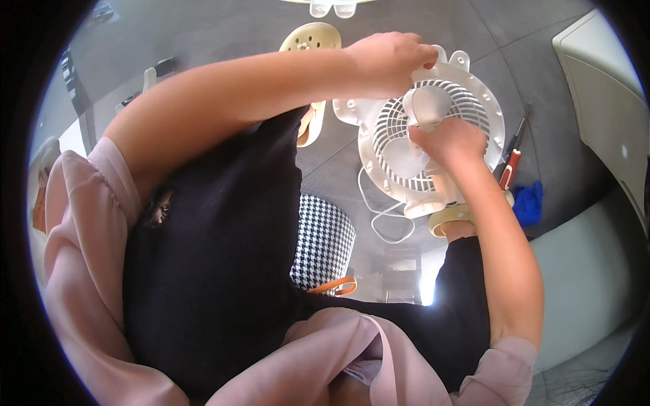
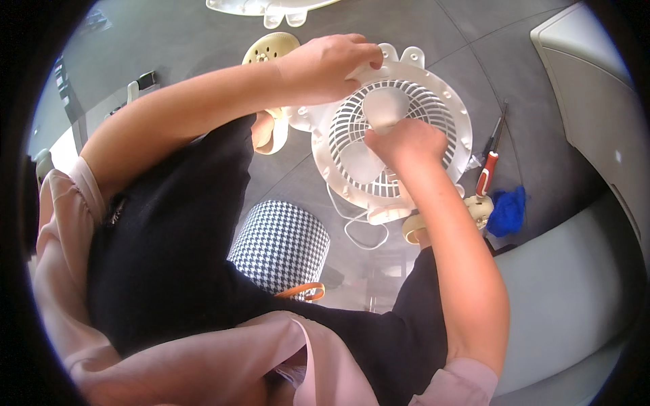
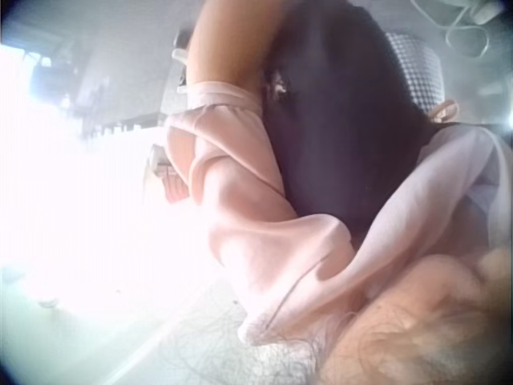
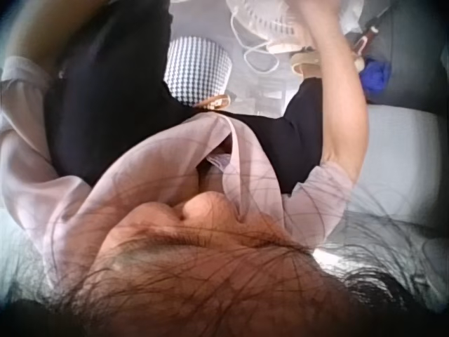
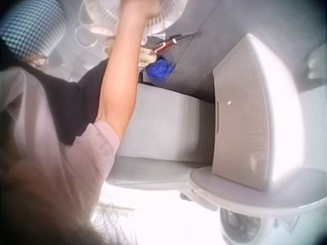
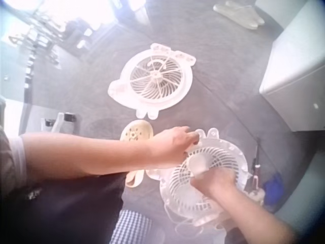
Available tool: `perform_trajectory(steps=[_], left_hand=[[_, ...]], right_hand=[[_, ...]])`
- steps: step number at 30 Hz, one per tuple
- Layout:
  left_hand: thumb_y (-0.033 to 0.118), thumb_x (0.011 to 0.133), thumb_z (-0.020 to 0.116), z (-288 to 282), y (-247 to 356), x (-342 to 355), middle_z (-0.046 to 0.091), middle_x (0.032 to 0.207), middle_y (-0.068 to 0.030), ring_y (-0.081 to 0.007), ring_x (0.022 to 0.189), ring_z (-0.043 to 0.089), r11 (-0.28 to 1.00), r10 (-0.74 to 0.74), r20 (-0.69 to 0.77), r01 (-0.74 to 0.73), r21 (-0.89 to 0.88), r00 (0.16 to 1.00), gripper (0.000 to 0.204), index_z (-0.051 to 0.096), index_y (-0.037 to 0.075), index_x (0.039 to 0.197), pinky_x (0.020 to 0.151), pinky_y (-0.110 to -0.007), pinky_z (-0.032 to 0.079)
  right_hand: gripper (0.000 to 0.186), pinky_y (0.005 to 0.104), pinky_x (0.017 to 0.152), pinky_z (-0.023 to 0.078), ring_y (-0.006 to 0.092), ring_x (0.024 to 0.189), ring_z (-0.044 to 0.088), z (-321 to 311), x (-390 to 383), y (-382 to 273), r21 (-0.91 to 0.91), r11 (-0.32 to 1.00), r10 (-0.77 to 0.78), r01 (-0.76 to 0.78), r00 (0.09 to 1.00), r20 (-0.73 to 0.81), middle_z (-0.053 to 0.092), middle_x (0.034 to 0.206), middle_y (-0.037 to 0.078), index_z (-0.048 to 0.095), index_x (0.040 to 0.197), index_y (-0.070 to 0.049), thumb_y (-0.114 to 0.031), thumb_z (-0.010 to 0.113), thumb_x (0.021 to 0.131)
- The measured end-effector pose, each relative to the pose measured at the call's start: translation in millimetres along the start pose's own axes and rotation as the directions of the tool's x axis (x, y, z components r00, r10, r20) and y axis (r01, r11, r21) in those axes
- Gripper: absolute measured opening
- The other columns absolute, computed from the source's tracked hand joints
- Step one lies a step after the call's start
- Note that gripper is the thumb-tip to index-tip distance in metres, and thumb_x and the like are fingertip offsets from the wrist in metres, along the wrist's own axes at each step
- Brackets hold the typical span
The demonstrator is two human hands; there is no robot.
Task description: The person uses a screwdriver to remove screws from the center of a small white electric fan, while sitting on a stool and handling various fan housing components on the floor.
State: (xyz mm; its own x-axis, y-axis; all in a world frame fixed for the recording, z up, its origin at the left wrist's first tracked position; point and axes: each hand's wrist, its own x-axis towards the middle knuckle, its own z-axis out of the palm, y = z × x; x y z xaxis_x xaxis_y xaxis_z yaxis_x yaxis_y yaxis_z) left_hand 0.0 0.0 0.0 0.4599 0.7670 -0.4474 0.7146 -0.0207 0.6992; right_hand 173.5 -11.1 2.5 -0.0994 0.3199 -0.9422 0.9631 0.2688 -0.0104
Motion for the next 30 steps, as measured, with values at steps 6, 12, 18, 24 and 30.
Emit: perform_trajectory(steps=[6, 12, 18, 24, 30], left_hand=[[0.001, 0.075, 0.060, -11, -6, 15, 0.055, 0.109, -0.0120, -0.0327, 0.102, 0.056, 0.996, 0.064, -0.003, -0.064, 0.056, 0.998, 0.037, 0.053, 0.007, 0.111, 0.086, -0.040, 0.048], [0.004, 0.075, 0.069, -41, 21, 20, 0.052, 0.115, -0.0116, -0.0305, 0.108, 0.055, 0.954, 0.218, -0.010, -0.212, 0.210, 0.976, 0.046, 0.052, 0.009, 0.117, 0.088, -0.038, 0.050], [0.015, 0.071, 0.077, 0, 85, 21, 0.048, 0.129, -0.0139, -0.0285, 0.125, 0.043, 0.777, 0.289, 0.391, -0.453, 0.437, 0.874, 0.063, 0.047, 0.004, 0.126, 0.106, -0.041, 0.035], [0.025, 0.060, 0.083, 64, 96, 33, 0.045, 0.132, -0.0166, -0.0317, 0.128, 0.038, 0.729, 0.160, 0.519, -0.455, 0.511, 0.840, 0.089, 0.036, 0.001, 0.132, 0.112, -0.042, 0.024], [0.026, 0.056, 0.081, 75, 91, 45, 0.050, 0.127, -0.0174, -0.0333, 0.124, 0.041, 0.853, 0.023, 0.396, -0.225, 0.472, 0.918, 0.088, 0.042, 0.010, 0.132, 0.107, -0.047, 0.026]], right_hand=[[0.078, 0.0335, 0.077, 0.050, 0.0265, 0.088, 0.067, -18, 3, 21, 0.119, 0.993, -0.022, 0.020, 1.000, 0.017, 0.069, 0.084, 0.014, 0.070, 0.087, -0.001, -0.075, 0.049, 0.073], [0.061, 0.0370, 0.074, 0.050, 0.0320, 0.085, 0.065, -30, -4, 68, 0.398, 0.831, -0.223, 0.389, 0.888, -0.401, 0.066, 0.089, 0.019, 0.064, 0.097, 0.003, -0.056, 0.055, 0.082], [0.046, 0.0376, 0.068, 0.048, 0.0266, 0.073, 0.062, 3, -51, 137, 0.572, 0.699, -0.107, 0.429, 0.853, -0.510, 0.065, 0.079, 0.014, 0.063, 0.097, 0.001, -0.043, 0.063, 0.081], [0.061, 0.0382, 0.072, 0.049, 0.0293, 0.078, 0.063, 87, -38, 189, 0.730, 0.637, 0.064, 0.247, 0.927, -0.370, 0.064, 0.083, 0.020, 0.061, 0.096, 0.008, -0.050, 0.065, 0.077], [0.050, 0.0304, 0.050, 0.050, 0.0176, 0.054, 0.060, 118, -24, 168, 0.970, 0.145, -0.119, 0.197, 0.976, -0.180, 0.065, 0.076, 0.012, 0.062, 0.093, 0.006, -0.042, 0.065, 0.081]])
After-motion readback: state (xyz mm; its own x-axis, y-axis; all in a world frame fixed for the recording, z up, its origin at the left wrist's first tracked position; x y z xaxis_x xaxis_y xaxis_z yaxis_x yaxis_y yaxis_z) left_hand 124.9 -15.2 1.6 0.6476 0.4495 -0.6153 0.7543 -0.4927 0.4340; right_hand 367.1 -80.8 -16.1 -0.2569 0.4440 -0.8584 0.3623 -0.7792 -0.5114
